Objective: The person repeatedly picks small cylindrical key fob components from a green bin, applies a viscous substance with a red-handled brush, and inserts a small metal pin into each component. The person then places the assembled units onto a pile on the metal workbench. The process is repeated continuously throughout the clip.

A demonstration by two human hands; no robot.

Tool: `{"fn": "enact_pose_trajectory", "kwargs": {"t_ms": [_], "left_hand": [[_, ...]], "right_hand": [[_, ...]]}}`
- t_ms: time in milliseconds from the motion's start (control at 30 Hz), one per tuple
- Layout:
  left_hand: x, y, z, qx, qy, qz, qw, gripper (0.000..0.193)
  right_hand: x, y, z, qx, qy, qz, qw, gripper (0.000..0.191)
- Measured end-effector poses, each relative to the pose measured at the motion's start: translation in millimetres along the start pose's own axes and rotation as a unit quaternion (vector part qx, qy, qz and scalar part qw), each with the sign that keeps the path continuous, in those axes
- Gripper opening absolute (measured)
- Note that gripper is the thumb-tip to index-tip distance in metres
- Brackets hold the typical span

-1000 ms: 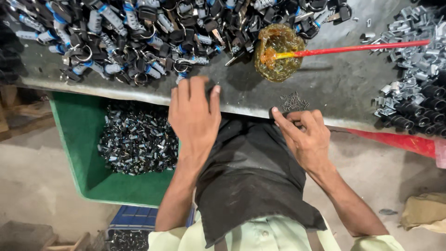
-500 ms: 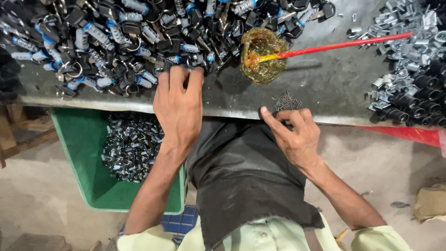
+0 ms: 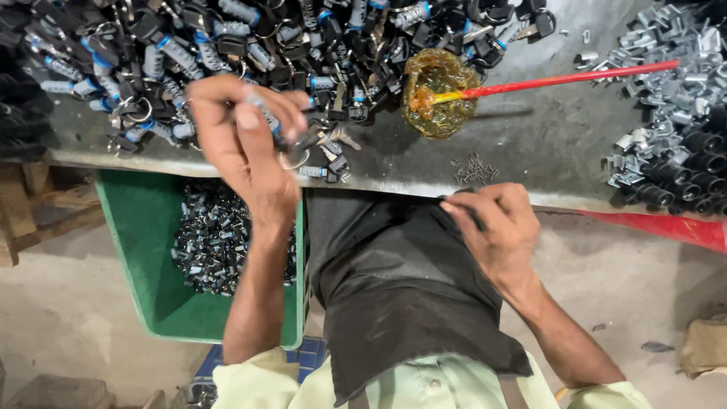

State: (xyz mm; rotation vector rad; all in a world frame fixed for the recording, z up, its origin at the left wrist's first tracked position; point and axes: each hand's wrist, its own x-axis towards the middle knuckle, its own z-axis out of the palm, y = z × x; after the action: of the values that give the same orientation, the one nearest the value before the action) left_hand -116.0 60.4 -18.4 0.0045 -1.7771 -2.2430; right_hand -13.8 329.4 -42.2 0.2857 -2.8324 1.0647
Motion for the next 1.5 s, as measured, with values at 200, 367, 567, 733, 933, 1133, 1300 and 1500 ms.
{"fn": "enact_pose_trajectory", "kwargs": {"t_ms": [200,367,567,733,933,1133,1300,1500], "left_hand": [[-67,21,30,0.000,-0.105,-0.276,0.955,0.024],[-119,7,50,-0.258,-0.041,-0.419,0.869,0.027],[-134,-1,53,-0.319,0.005,-0.445,0.836,0.028],[-135,2,50,-0.288,-0.013,-0.447,0.847,0.027],[-134,6,47,-0.281,-0.040,-0.441,0.852,0.026],[-133,9,45,-0.295,-0.043,-0.446,0.844,0.028],[-138,4,42,-0.301,-0.046,-0.447,0.841,0.028],[-126,12,40,-0.284,-0.083,-0.462,0.836,0.030]], "right_hand": [[8,-12,-12,0.143,-0.020,0.065,0.987,0.012],[19,-26,-8,0.411,-0.098,0.177,0.889,0.012],[24,-42,-3,0.380,-0.052,0.139,0.913,0.015],[20,-46,-6,0.425,-0.039,0.190,0.884,0.014],[13,-47,-11,0.387,-0.044,0.185,0.902,0.015],[12,-48,-14,0.382,-0.044,0.186,0.904,0.016],[10,-44,-11,0.404,-0.045,0.180,0.896,0.017],[11,-32,-6,0.587,-0.072,0.226,0.774,0.043]]}}
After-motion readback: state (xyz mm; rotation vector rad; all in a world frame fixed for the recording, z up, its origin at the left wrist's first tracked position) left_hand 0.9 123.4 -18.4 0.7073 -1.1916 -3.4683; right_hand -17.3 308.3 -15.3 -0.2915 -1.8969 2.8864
